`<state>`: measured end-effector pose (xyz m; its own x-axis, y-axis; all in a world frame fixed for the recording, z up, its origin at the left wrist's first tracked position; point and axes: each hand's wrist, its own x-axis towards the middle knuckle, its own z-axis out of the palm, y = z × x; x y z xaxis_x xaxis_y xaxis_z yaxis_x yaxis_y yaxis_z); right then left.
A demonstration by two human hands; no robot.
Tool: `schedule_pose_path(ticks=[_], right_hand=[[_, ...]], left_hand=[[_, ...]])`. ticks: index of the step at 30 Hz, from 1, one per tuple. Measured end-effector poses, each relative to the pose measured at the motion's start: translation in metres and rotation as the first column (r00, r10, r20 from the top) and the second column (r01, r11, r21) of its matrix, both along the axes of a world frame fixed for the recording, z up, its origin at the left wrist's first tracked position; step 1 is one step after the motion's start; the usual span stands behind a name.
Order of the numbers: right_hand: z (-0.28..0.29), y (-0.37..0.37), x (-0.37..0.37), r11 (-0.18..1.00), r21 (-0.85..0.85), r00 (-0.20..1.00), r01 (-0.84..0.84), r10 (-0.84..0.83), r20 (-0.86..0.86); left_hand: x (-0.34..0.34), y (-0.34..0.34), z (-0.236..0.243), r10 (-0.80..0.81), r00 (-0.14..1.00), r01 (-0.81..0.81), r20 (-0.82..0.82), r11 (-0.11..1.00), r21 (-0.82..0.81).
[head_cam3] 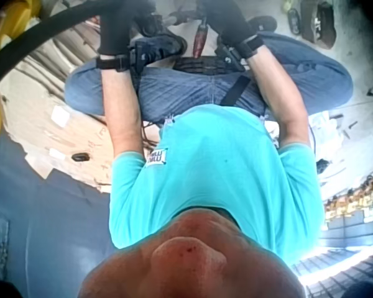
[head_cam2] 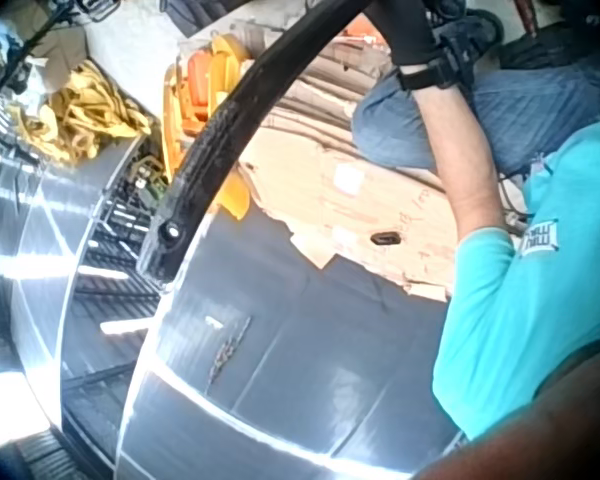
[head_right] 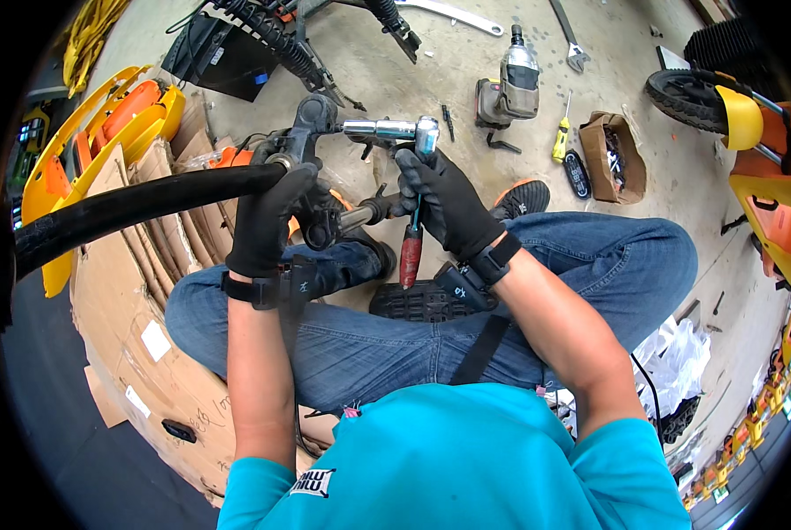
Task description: The person, wearing gloves and sitting on the floor, works on a motorcycle fork assembly. They use a socket wrench to loosen parts, pick up small components from a box, and then use a power impact driver to further disassemble or adjust the fork. Throughout the process, they handle various metal components of the fork and use both manual and power tools.
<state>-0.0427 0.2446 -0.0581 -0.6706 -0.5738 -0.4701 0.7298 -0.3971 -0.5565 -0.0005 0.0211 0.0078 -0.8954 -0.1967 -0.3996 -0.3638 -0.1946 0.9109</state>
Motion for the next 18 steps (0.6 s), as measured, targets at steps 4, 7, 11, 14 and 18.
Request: schedule_pose_path(ticks=[4,7,11,14,18], right_hand=[[0.0017,-0.0035,0.0004,1.000,-0.019,1.000,-0.015,0.015,0.003],[0.0013,-0.0078,0.0031,0.999,-0.039,1.000,-0.021,0.020,-0.002],[-0.0027,-0.0089,0.0021,0.998,-0.055,0.999,-0.011,0.009,-0.032],[-0.0034,-0.0084,0.0017,0.998,-0.070,0.999,-0.006,0.003,-0.046],[-0.0035,-0.0045,0.0041,0.998,-0.059,0.999,0.030,-0.028,0.042]], left_hand=[[0.0008,-0.0007,-0.0022,0.011,1.000,-0.011,0.003,1.000,-0.003],[0.0003,0.0005,-0.0011,-0.007,1.000,0.008,0.001,1.000,-0.015],[-0.0010,0.0014,-0.0003,-0.023,1.000,0.024,0.014,0.999,-0.034],[-0.0001,0.0013,-0.0009,-0.017,1.000,0.017,0.014,0.999,-0.045],[0.0013,-0.0024,-0.0016,-0.030,0.996,0.035,0.079,0.998,-0.058]])
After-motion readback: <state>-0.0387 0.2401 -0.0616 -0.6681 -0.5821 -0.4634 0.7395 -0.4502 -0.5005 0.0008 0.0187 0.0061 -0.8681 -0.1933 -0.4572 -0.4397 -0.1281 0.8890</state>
